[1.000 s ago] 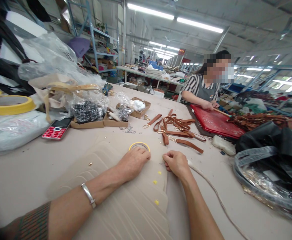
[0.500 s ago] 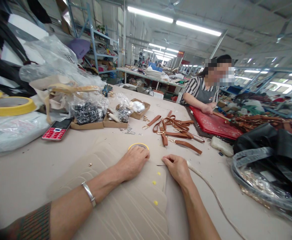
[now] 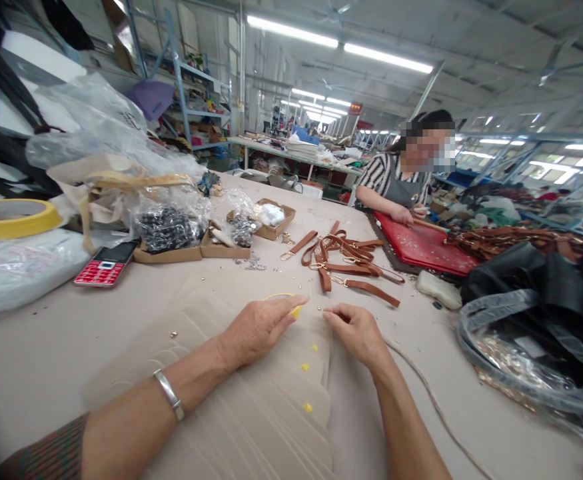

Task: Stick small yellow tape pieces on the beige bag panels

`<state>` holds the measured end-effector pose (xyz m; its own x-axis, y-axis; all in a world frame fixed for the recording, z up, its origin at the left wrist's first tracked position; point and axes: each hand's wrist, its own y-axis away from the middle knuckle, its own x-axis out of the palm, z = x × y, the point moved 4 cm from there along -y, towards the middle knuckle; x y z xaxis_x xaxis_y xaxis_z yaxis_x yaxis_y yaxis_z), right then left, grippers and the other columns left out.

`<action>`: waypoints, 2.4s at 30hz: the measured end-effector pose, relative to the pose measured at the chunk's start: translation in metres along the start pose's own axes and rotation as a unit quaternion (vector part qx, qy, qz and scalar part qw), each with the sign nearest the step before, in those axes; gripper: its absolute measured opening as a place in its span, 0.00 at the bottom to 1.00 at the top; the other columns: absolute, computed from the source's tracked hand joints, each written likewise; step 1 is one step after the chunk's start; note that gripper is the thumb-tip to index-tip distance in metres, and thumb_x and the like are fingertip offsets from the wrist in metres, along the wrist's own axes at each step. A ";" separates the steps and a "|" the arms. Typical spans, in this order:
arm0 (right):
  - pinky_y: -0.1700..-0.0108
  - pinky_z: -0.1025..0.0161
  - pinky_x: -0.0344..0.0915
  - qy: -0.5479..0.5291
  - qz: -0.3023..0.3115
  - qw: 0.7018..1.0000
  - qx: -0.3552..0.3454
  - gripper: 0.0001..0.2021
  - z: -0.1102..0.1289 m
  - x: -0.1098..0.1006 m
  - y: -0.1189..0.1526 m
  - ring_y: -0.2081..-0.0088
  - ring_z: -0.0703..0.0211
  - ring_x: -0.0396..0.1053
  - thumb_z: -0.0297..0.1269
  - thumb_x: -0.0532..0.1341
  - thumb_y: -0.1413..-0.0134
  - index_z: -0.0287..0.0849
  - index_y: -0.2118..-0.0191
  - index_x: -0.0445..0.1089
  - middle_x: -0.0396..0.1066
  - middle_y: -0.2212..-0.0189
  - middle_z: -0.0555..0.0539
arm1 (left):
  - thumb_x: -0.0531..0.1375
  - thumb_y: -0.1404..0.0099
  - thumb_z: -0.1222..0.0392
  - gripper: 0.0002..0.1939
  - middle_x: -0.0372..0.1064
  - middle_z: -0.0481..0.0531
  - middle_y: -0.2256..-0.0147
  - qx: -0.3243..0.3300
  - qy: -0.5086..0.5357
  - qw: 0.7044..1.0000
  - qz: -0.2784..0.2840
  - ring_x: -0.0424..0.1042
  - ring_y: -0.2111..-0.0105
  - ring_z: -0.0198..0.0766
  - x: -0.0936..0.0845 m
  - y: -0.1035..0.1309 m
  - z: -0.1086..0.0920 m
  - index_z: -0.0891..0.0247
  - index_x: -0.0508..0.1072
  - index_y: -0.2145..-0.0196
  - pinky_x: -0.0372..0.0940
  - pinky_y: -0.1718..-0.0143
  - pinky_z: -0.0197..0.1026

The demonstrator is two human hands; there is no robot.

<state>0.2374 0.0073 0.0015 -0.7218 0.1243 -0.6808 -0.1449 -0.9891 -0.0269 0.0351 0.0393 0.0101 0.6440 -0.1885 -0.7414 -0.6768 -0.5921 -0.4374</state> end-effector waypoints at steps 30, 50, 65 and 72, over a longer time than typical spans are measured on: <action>0.77 0.68 0.62 -0.140 -0.079 0.987 -0.019 0.09 0.050 0.036 0.009 0.82 0.64 0.65 0.40 0.62 0.54 0.40 0.75 0.71 0.68 0.85 0.52 | 0.52 0.32 0.66 0.08 0.66 0.48 0.71 -0.013 -0.001 0.998 -0.057 0.66 0.68 0.35 -0.011 -0.004 -0.006 0.62 0.65 0.70 0.60 0.65 0.35; 0.83 0.70 0.55 -0.055 -0.063 0.990 0.117 0.12 -0.020 0.025 -0.028 0.86 0.68 0.59 0.45 0.64 0.58 0.40 0.77 0.71 0.66 0.86 0.54 | 0.50 0.33 0.68 0.08 0.68 0.54 0.61 -0.060 -0.203 0.971 0.110 0.65 0.60 0.43 0.014 -0.002 0.008 0.61 0.68 0.62 0.62 0.59 0.44; 0.75 0.65 0.63 0.020 -0.073 0.995 0.063 0.16 -0.023 0.024 -0.017 0.81 0.62 0.66 0.50 0.58 0.49 0.42 0.67 0.74 0.70 0.82 0.52 | 0.50 0.33 0.68 0.07 0.68 0.56 0.60 -0.095 -0.184 0.974 0.095 0.64 0.58 0.45 0.013 -0.001 0.012 0.62 0.67 0.62 0.60 0.56 0.46; 0.67 0.62 0.61 0.106 -0.086 0.990 0.037 0.10 -0.014 0.023 -0.028 0.70 0.54 0.71 0.44 0.61 0.52 0.46 0.73 0.78 0.77 0.75 0.48 | 0.50 0.31 0.65 0.07 0.68 0.55 0.61 -0.085 -0.159 0.981 0.078 0.65 0.60 0.44 0.004 -0.004 0.008 0.63 0.67 0.62 0.60 0.57 0.46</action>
<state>0.2344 0.0366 -0.0231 -0.5260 0.2625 -0.8090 -0.3075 -0.9455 -0.1069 0.0372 0.0477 0.0050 0.3754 -0.0483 -0.9256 -0.6717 -0.7023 -0.2358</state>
